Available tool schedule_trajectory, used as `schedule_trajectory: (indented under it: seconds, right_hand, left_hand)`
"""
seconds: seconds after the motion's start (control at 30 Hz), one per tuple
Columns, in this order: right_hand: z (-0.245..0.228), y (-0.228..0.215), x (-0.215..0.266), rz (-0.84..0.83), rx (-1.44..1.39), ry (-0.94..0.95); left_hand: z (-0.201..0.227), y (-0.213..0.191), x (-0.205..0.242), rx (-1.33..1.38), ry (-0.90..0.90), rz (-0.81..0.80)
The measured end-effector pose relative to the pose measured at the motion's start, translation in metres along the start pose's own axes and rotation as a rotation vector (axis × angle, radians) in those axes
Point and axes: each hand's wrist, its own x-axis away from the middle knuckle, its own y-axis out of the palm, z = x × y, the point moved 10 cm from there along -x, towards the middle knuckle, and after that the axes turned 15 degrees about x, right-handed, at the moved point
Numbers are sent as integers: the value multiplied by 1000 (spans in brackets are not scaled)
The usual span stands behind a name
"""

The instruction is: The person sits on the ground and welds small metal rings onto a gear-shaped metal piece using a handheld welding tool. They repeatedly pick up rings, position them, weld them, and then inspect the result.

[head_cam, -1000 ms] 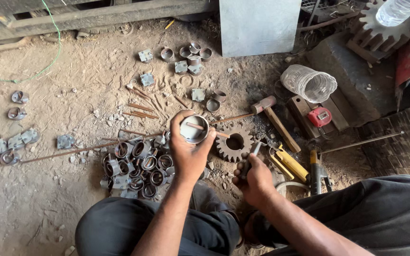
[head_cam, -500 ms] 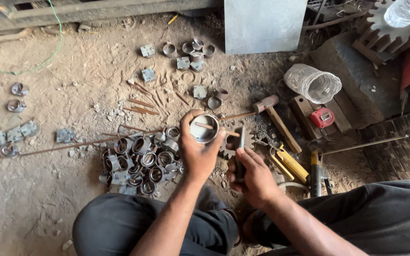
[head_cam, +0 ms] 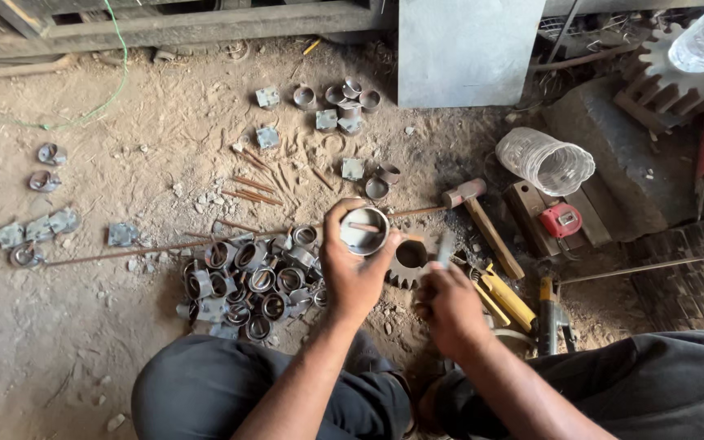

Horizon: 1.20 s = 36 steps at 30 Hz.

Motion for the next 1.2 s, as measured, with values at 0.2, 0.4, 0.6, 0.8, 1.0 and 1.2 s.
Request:
schedule_trajectory:
  seconds: [0.2,0.4,0.6,0.8,1.0,1.2]
  right_hand:
    - [-8,3,9,-89,183,-140]
    - [-27,5,14,13,10,-175]
    - [-22,17,31,-152,323,-312]
    - [-32,17,30,-103,10,-371]
    - [-25,21,33,-197,455,-365]
    - [-61,-7,39,105,130,-583]
  left_hand:
    - [-17,-16,3,-57,-116,84]
    - [1,-19,-1,119,3,115]
    - [-15,-9,6,131,-87,52]
    - [-6,-17,-1,213,-83,128]
    - [-22,-20,3,132,-247,172]
    - [-17,-22,-2,433,-263,183]
